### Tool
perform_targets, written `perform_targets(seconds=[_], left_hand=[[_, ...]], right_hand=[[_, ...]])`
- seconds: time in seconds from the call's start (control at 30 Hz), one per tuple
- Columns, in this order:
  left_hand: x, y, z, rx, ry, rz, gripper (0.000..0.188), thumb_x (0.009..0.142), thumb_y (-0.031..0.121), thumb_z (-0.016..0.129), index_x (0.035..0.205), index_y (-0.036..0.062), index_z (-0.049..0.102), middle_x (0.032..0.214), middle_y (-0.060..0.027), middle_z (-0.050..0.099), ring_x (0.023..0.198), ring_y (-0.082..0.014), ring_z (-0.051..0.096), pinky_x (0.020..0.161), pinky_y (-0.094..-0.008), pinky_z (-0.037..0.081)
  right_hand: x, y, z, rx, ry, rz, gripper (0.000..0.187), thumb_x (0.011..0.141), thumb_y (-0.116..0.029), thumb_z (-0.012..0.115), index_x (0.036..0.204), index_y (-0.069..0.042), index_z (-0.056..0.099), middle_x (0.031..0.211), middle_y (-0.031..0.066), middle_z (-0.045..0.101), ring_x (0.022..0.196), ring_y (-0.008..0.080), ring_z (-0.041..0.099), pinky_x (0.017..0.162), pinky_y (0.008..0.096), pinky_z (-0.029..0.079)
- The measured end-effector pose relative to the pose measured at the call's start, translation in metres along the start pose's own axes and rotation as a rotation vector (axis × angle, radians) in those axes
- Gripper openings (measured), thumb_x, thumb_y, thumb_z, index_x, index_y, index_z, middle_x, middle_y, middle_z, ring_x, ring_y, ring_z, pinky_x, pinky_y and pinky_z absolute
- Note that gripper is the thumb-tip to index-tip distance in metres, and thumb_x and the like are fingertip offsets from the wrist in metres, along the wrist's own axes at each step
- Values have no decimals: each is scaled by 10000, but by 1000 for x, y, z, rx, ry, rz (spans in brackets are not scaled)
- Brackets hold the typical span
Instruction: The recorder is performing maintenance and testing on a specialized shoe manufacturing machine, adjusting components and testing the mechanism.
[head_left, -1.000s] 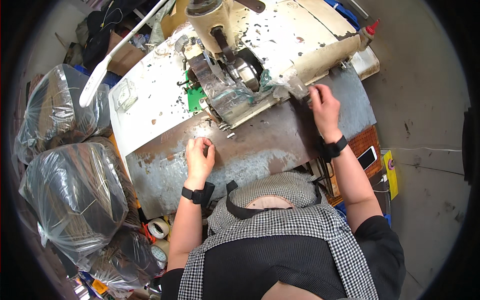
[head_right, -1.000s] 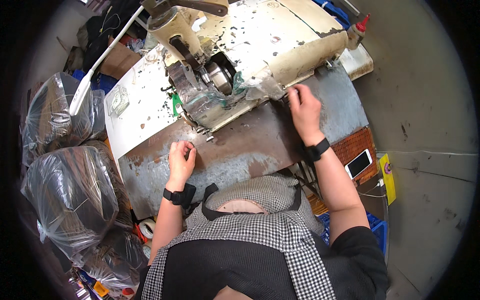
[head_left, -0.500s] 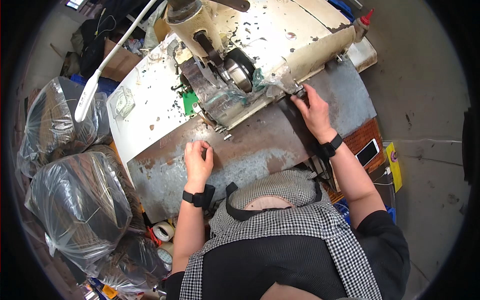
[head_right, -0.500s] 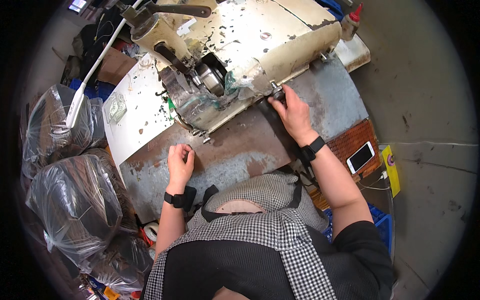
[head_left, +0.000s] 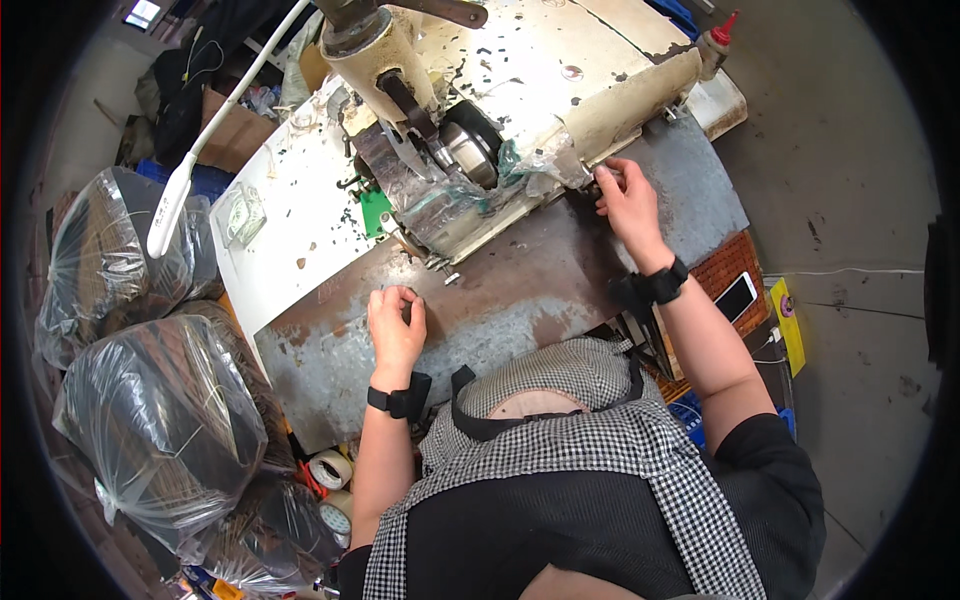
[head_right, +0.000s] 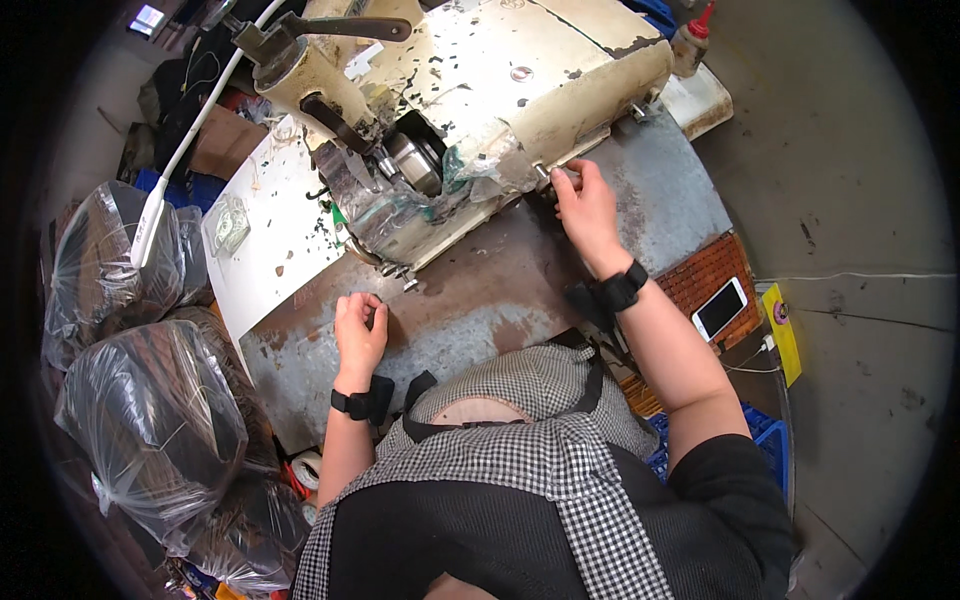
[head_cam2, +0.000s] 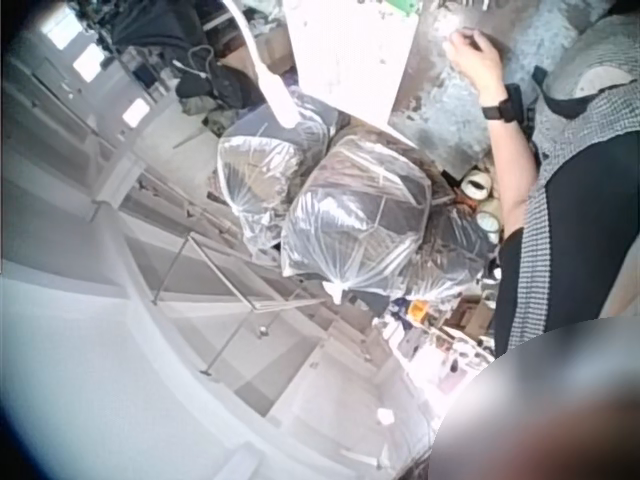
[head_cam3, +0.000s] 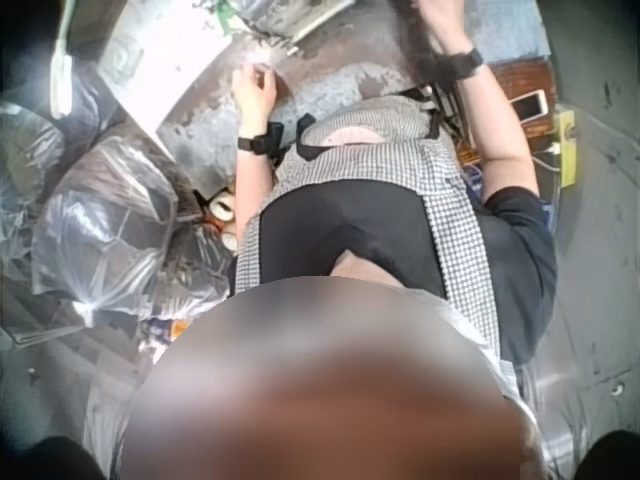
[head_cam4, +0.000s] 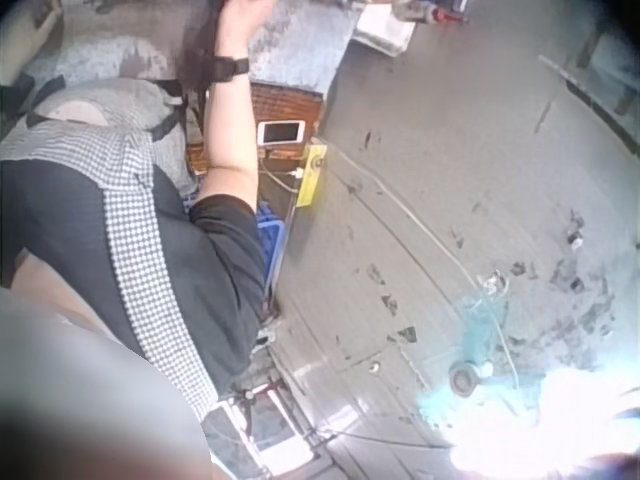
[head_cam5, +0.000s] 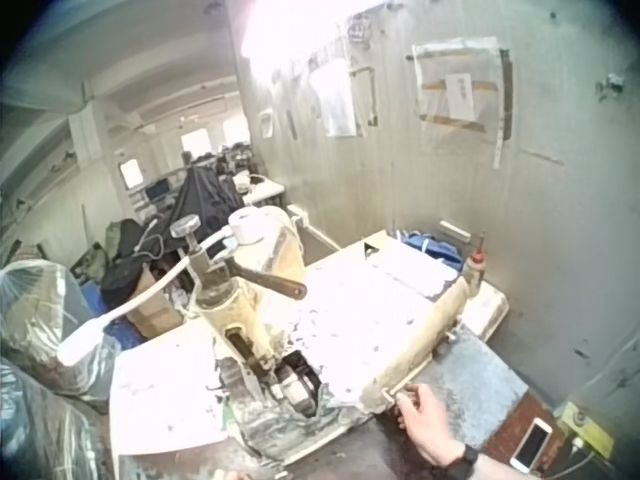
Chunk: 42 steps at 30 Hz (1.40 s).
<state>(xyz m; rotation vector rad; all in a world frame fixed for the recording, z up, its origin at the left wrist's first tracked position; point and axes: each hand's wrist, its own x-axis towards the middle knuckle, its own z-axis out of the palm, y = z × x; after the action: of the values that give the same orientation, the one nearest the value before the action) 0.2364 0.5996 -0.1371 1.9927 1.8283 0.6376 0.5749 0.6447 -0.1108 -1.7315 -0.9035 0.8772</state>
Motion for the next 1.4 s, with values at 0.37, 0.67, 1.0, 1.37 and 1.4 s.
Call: perform_targets(seconds=[0.37, 0.67, 1.0, 1.37, 1.4], left_hand=[[0, 2, -1, -37, -29, -57, 102, 766, 80, 642, 827, 59, 563, 831, -105, 496, 803, -269, 509, 721, -385, 422], [1, 7, -2, -13, -36, -75, 107, 769, 95, 645, 818, 58, 557, 830, -111, 492, 794, -279, 506, 711, -392, 421], [0, 3, 0, -21, 11, -15, 110, 769, 104, 646, 819, 56, 561, 825, -112, 491, 793, -284, 505, 706, -401, 421], [0, 2, 0, -47, -12, -51, 116, 765, 106, 656, 820, 61, 564, 816, -106, 491, 805, -285, 499, 725, -392, 416], [0, 2, 0, -47, -14, -54, 116, 765, 106, 656, 820, 61, 564, 816, -106, 491, 805, -285, 499, 725, -392, 416]], right_hand=[[26, 18, -4, 733, -330, 577, 376, 939, -372, 483, 961, 1, 526, 694, 79, 569, 536, 122, 520, 479, 276, 446], [11, 10, -2, -383, -92, -315, 319, 914, -277, 523, 1022, 19, 476, 754, 204, 616, 581, 360, 589, 610, 439, 513], [5, 1, -6, -951, -12, -583, 393, 850, -379, 593, 835, 6, 514, 779, 201, 592, 714, 368, 585, 631, 446, 479], [16, 7, -6, 67, -265, 306, 523, 902, -528, 471, 827, -10, 487, 516, 36, 425, 384, 140, 407, 372, 308, 340], [11, 6, -2, -449, -44, -161, 516, 915, -498, 460, 854, 15, 477, 555, 67, 480, 414, 163, 471, 405, 333, 408]])
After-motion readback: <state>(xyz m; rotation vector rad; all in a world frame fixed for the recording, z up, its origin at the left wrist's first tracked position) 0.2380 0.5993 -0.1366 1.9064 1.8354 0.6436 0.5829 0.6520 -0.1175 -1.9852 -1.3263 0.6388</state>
